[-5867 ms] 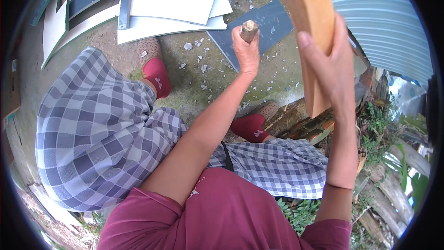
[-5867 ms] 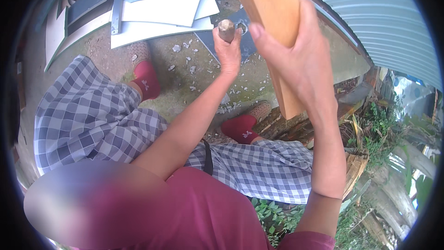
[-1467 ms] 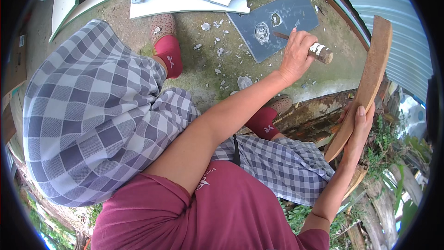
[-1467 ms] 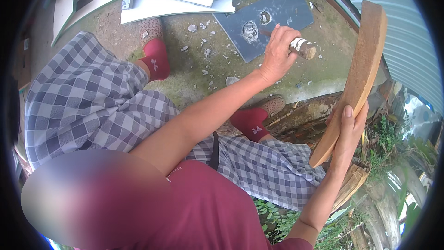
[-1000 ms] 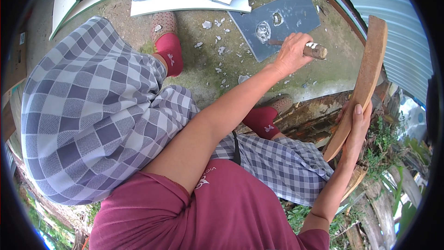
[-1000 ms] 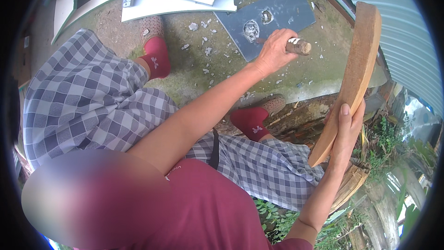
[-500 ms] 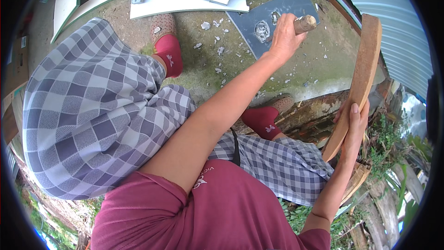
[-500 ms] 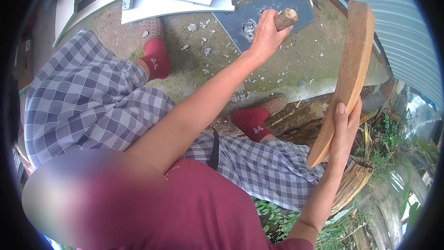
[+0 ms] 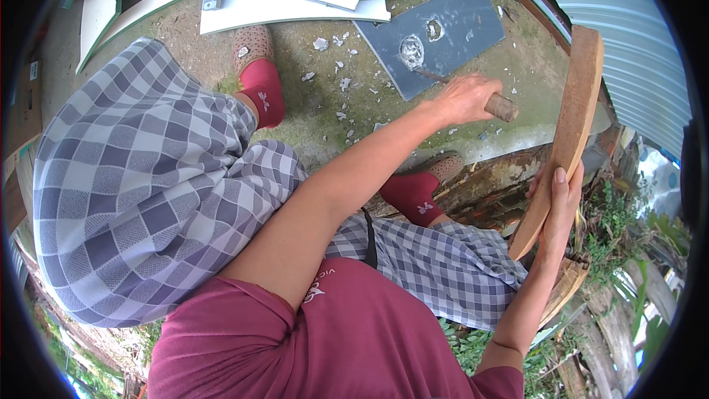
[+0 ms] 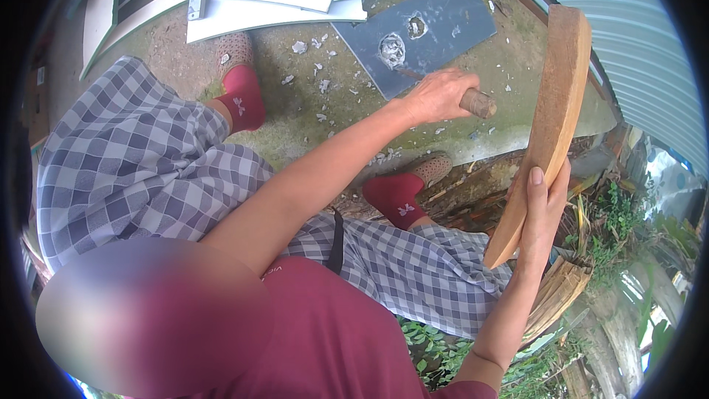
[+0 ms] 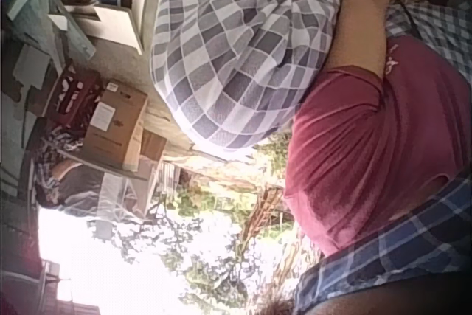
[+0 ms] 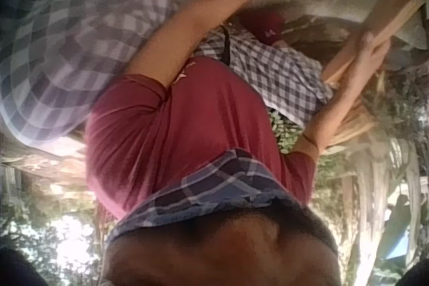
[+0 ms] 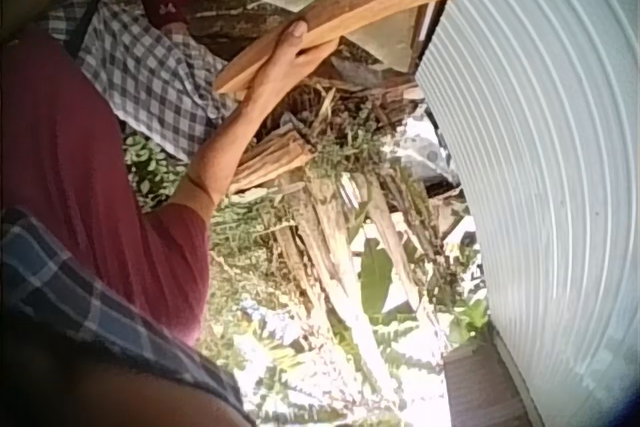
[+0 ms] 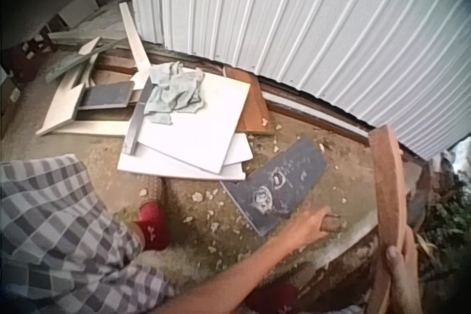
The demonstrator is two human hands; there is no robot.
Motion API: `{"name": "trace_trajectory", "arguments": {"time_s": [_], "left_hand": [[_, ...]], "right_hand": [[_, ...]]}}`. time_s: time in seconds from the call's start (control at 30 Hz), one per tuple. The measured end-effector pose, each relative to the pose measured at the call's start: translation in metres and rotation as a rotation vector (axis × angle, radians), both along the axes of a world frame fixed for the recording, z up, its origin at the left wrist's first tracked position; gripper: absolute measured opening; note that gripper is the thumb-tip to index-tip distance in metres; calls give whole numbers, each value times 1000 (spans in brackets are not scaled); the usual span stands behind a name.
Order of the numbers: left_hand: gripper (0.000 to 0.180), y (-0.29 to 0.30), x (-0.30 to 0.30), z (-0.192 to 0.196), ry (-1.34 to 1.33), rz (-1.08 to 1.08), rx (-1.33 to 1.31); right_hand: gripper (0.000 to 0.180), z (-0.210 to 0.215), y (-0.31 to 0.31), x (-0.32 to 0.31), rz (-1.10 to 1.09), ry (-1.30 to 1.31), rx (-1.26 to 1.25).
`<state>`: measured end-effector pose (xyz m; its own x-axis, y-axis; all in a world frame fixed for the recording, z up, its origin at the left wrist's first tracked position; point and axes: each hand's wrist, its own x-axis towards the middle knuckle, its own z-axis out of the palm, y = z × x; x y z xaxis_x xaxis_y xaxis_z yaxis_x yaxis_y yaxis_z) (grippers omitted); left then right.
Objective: Using a chisel and wooden block to clear circular holes in a grey furniture panel.
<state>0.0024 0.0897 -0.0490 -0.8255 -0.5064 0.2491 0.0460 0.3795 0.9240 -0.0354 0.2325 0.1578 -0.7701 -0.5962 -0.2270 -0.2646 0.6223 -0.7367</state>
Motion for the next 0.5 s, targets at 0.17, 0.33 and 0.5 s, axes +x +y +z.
{"name": "trace_trajectory", "arguments": {"time_s": [0.17, 0.33, 0.5], "left_hand": [[30, 4, -2, 7, -65, -92, 18], [30, 3, -4, 4, 6, 3, 7], [32, 3, -5, 3, 66, 144, 38]], "right_hand": [[49, -3, 6, -5, -14, 5, 2], [50, -3, 6, -5, -16, 8, -2], [50, -1, 5, -4, -16, 14, -9]]}}
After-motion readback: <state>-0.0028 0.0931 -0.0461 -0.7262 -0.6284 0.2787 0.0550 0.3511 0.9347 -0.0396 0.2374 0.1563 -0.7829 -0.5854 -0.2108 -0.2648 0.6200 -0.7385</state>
